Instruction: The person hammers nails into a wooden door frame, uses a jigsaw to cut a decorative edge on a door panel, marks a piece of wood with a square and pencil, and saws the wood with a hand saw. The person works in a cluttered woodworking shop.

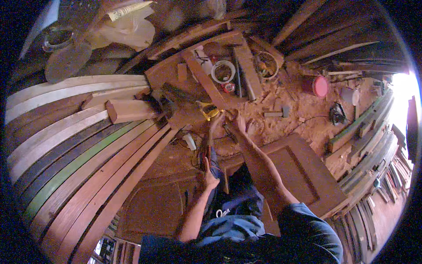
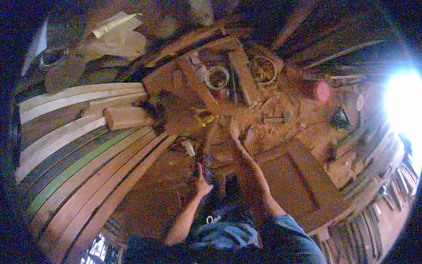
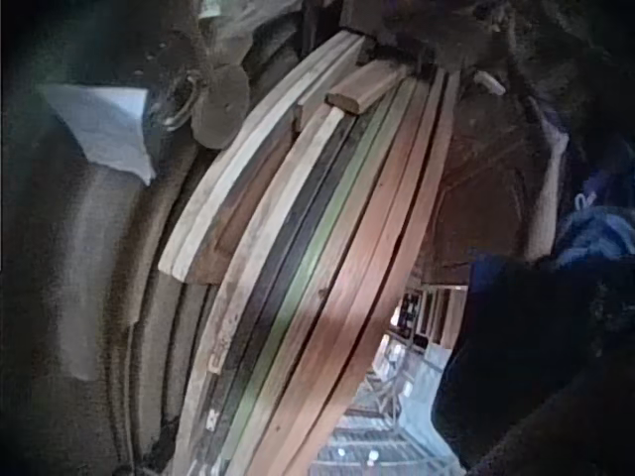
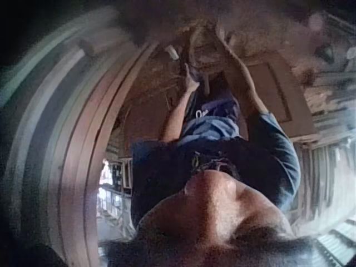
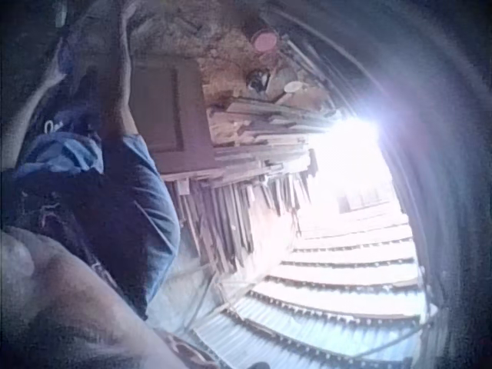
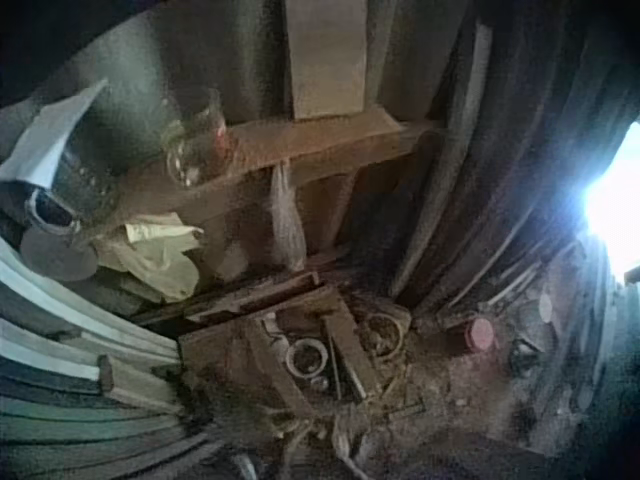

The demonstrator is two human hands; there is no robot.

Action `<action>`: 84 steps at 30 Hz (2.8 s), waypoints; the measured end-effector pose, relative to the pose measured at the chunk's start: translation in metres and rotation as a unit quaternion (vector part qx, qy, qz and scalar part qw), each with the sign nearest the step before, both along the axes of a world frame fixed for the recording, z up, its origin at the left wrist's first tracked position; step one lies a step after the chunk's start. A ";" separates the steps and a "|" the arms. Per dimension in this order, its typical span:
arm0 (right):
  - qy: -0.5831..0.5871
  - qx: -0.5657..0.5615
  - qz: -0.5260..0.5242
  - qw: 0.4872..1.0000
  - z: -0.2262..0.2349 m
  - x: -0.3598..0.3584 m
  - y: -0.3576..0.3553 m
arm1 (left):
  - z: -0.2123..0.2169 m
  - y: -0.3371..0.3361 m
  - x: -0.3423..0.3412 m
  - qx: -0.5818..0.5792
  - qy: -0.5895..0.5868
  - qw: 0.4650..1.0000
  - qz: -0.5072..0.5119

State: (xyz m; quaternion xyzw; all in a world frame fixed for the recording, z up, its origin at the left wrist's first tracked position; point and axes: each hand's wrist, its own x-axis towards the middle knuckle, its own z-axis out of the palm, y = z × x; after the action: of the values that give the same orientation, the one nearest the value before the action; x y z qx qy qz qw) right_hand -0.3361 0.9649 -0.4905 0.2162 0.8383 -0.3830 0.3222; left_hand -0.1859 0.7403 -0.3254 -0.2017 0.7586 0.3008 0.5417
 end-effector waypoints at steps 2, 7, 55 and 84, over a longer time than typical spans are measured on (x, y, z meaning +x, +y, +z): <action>0.008 0.004 -0.005 1.000 -0.030 -0.032 -0.003 | -0.011 0.006 0.002 -0.085 0.079 0.992 -0.059; -0.003 -0.023 0.034 0.999 -0.080 -0.048 -0.019 | -0.051 0.002 0.023 -0.071 0.125 0.989 0.024; -0.018 -0.101 -0.221 0.970 -0.075 0.141 0.040 | -0.058 0.004 0.007 -0.194 0.126 0.961 -0.151; -0.049 -0.171 -0.651 0.738 0.146 0.345 -0.122 | -0.049 -0.029 -0.046 -0.231 0.093 0.852 -0.461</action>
State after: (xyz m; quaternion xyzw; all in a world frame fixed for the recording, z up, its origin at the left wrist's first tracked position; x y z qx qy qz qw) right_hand 0.0091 0.8428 -0.3441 0.6691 0.3963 -0.6252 0.0659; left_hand -0.2320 0.7111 -0.3748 0.0814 0.8591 -0.1500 0.4826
